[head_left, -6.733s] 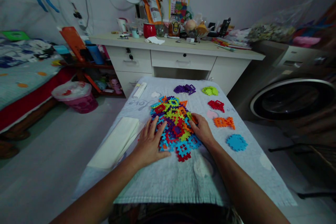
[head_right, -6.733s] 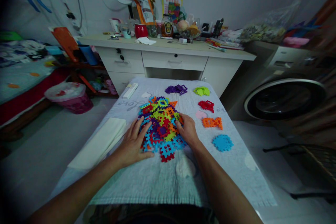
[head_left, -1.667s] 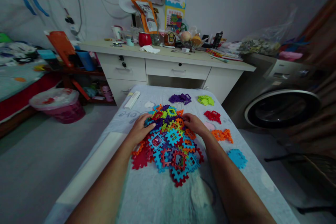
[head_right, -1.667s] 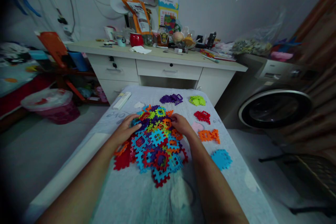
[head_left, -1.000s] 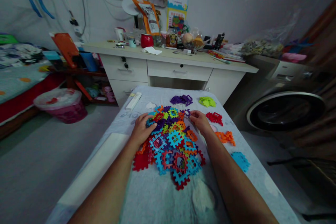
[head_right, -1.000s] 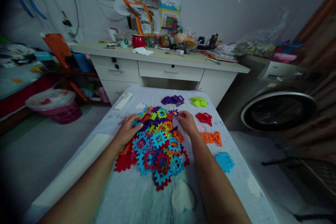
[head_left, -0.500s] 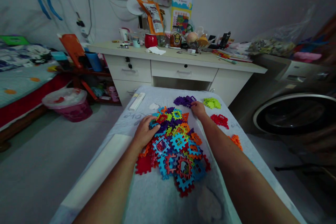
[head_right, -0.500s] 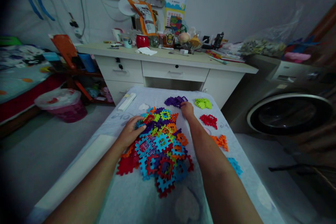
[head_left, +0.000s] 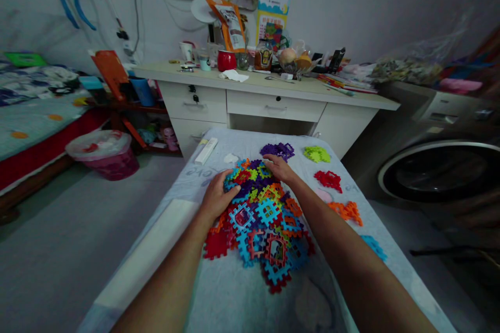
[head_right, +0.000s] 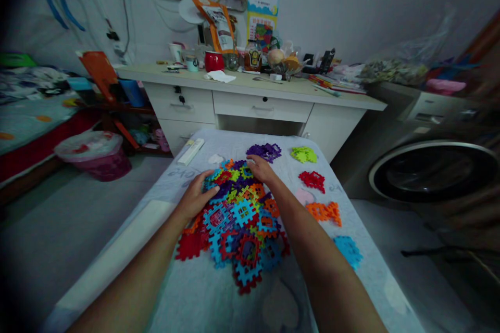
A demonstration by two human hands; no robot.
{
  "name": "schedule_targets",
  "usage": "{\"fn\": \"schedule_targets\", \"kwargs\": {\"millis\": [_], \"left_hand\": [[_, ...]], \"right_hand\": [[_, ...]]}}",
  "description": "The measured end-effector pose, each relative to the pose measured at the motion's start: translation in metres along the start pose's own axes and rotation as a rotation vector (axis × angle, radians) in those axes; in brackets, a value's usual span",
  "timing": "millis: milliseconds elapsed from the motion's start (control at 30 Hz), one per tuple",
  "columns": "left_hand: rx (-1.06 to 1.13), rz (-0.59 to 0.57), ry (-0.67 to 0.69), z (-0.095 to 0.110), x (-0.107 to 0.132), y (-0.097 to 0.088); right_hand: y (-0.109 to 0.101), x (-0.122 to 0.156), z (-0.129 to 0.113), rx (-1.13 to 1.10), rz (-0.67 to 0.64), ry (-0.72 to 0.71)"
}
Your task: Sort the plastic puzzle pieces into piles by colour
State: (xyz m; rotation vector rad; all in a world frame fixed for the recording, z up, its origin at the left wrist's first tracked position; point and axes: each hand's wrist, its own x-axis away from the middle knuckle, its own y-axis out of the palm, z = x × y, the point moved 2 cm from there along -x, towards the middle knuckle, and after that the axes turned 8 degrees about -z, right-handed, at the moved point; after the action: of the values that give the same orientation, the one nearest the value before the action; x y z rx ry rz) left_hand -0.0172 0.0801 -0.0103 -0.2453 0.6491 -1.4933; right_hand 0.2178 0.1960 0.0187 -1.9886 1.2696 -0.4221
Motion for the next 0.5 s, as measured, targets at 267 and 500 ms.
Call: {"fn": "schedule_targets", "kwargs": {"millis": [267, 500], "left_hand": [[0.043, 0.005, -0.009, 0.004, 0.002, -0.002], [0.06, 0.004, -0.013, 0.007, 0.002, -0.003]], "right_hand": [[0.017, -0.011, -0.022, 0.034, -0.168, 0.014], [0.009, 0.004, -0.039, -0.176, -0.248, -0.063]]}}
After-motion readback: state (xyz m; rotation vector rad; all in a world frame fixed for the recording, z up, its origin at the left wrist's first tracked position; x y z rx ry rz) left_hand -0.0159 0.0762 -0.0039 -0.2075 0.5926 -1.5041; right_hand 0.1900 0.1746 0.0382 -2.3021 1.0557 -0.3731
